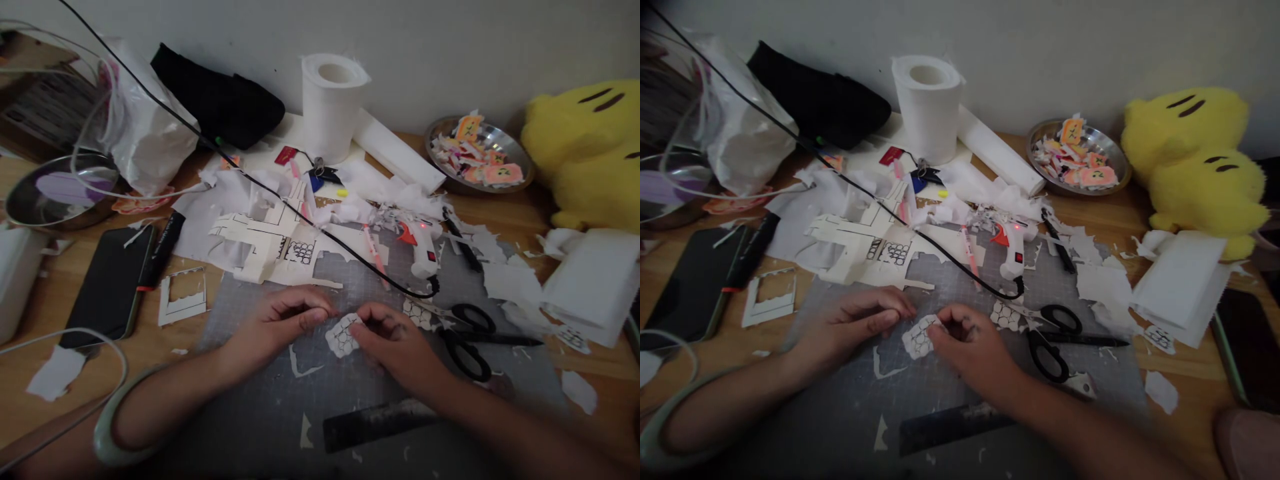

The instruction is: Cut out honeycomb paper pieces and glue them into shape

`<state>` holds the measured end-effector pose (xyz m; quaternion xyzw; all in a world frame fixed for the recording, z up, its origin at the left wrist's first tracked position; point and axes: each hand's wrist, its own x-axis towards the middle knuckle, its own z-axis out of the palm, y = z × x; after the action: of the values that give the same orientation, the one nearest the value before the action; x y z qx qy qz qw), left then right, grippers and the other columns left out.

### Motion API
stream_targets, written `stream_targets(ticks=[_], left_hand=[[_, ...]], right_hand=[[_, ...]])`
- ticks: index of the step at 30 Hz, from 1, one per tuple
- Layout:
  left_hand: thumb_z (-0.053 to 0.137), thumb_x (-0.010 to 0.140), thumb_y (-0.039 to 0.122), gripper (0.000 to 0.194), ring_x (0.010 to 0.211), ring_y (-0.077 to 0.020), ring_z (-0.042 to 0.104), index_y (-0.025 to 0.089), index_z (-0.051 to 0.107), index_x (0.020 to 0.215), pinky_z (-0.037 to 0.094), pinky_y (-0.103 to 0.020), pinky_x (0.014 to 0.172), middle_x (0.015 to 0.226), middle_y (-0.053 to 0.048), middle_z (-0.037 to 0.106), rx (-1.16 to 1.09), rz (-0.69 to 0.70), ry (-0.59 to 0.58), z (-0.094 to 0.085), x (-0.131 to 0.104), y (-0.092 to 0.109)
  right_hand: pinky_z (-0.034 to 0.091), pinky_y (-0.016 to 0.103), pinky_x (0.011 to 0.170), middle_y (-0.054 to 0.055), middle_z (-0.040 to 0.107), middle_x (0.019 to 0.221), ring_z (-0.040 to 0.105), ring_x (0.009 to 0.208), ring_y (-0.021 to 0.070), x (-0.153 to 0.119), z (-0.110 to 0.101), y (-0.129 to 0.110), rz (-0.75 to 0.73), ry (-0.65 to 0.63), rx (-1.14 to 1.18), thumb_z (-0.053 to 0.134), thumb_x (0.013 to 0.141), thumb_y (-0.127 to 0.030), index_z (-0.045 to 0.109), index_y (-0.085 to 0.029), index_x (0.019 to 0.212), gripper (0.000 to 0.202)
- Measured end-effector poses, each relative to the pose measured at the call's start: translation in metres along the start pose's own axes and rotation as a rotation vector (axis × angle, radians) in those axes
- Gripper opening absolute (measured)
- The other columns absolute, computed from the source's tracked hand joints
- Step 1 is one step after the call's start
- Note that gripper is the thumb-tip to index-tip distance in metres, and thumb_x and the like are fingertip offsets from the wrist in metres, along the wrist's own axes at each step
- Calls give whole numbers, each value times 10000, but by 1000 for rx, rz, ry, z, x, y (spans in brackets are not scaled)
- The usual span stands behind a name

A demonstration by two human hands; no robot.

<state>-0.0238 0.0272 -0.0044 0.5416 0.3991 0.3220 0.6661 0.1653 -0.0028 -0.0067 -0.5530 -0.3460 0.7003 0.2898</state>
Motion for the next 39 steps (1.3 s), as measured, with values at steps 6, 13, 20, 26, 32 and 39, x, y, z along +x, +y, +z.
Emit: stream_targets(ticks=[6,13,20,26,32,39], left_hand=[[661,762,198,48,795,-150,588,186,688,723,454,-270,751,803,-14,661,-17,36,47,1,2,0],[662,756,310,211,713,-139,528,161,573,636,433,-259,676,734,-13,574,-4,-14,25,4,0,3],[553,832,282,153,582,-85,443,158,606,761,375,-232,581,873,-14,578,-4,-38,53,2,-1,3],[403,924,313,239,605,-122,444,177,525,770,362,-259,629,641,22,494,-28,-51,83,3,-2,-4],[334,937,352,387,536,-116,382,191,440,601,316,-253,542,564,28,459,80,-78,113,4,-3,1],[585,781,310,154,664,-127,491,170,567,722,383,-238,613,711,3,565,68,-92,39,4,0,1]], right_hand=[[288,169,349,-94,409,524,318,390,29,0,-1,-2,4,-12,24,699,611,-503,491,-179,703,396],[286,171,353,-89,411,534,321,394,33,1,-3,0,-29,-48,38,696,645,-501,493,-182,705,382],[278,171,352,-94,403,527,317,387,29,1,-2,0,-26,-51,67,714,621,-519,488,-179,697,415],[291,172,353,-90,401,527,318,390,30,1,-4,1,-43,-82,60,698,648,-524,488,-179,696,406],[289,163,348,-93,402,537,318,388,24,2,-4,1,-54,-87,69,697,656,-501,488,-178,700,388],[292,173,348,-95,399,519,322,383,33,1,-3,-1,-30,-65,59,701,635,-510,486,-186,699,393]])
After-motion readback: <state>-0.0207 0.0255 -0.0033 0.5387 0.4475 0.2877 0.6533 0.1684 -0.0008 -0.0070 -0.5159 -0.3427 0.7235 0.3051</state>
